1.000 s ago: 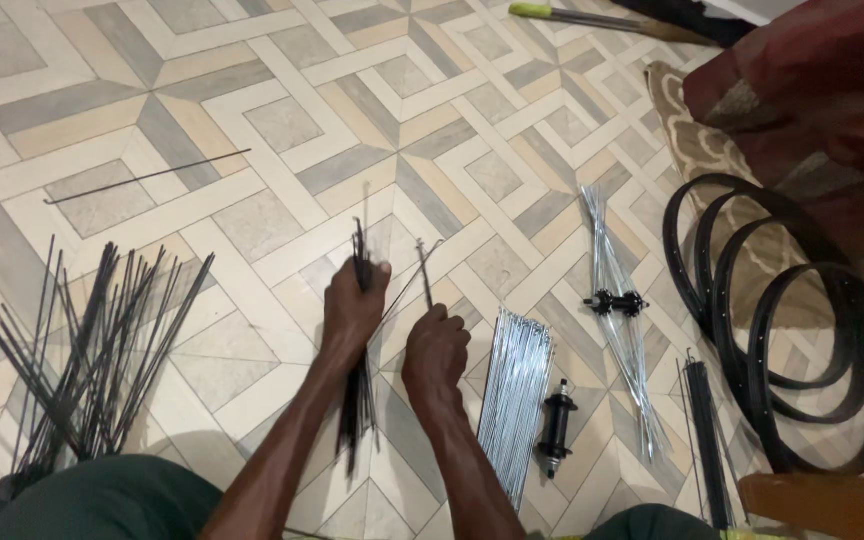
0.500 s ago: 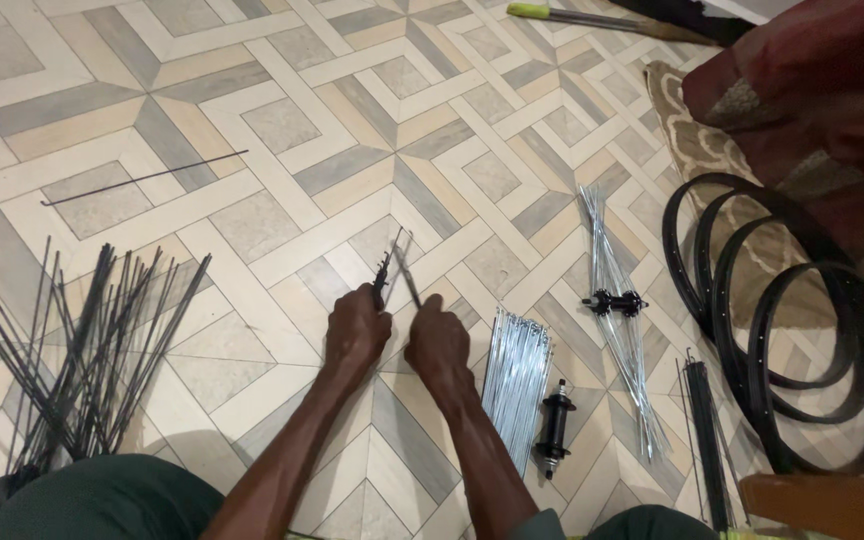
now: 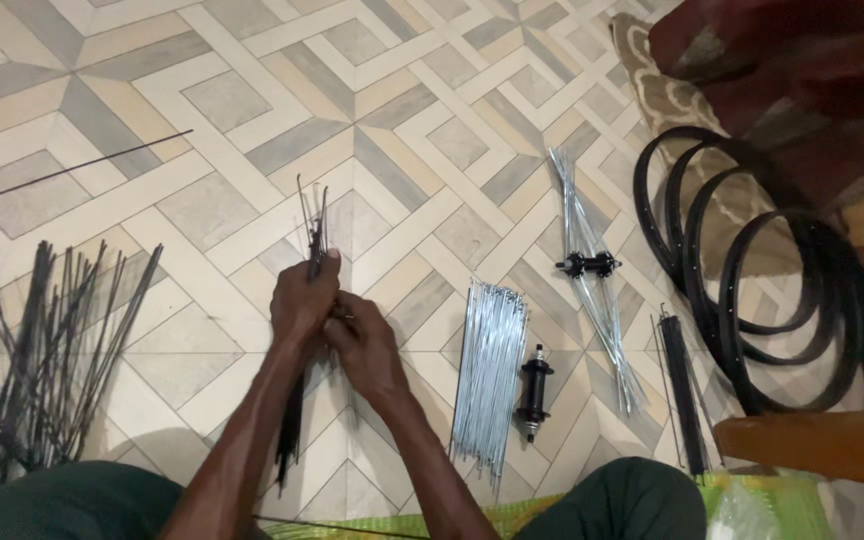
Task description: The person inserts metal spokes into a bicycle hub, alternating between black and silver spokes. They arrange the spokes in a radial pattern and secure them into the hub's holes.
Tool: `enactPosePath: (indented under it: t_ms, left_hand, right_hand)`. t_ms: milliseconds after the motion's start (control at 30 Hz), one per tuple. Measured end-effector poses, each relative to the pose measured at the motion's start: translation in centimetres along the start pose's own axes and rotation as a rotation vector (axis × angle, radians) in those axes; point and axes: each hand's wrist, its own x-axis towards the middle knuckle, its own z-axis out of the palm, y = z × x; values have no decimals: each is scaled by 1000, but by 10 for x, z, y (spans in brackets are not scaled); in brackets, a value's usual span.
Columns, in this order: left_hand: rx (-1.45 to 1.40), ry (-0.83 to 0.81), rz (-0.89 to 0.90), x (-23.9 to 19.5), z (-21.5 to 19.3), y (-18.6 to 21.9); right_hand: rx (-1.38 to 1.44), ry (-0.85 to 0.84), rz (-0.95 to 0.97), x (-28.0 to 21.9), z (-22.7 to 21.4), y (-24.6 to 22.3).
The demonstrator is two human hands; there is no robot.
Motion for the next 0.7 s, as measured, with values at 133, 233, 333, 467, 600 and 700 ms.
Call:
enactPosePath:
  t_ms: [133, 233, 333, 467, 600, 700]
  left_hand:
    - [-240, -19, 70, -4, 1, 23]
    - [-272, -67, 180, -17, -2, 39]
    - [-313, -132, 344, -37, -10, 56]
    - [-338, -264, 519, -60, -13, 82]
    - [-282, -307, 507, -85, -5, 95]
    - [-250, -291, 655, -90, 0, 99]
  right_hand:
    - [83, -77, 132, -20, -5, -25]
    - [160, -175, 10, -23, -14, -42]
    - [312, -374, 10, -11, -28, -50]
    - [368, -571, 16, 7, -61, -40]
    - [502, -534, -1, 22, -78, -8]
    - [-218, -198, -385, 40, -53, 22]
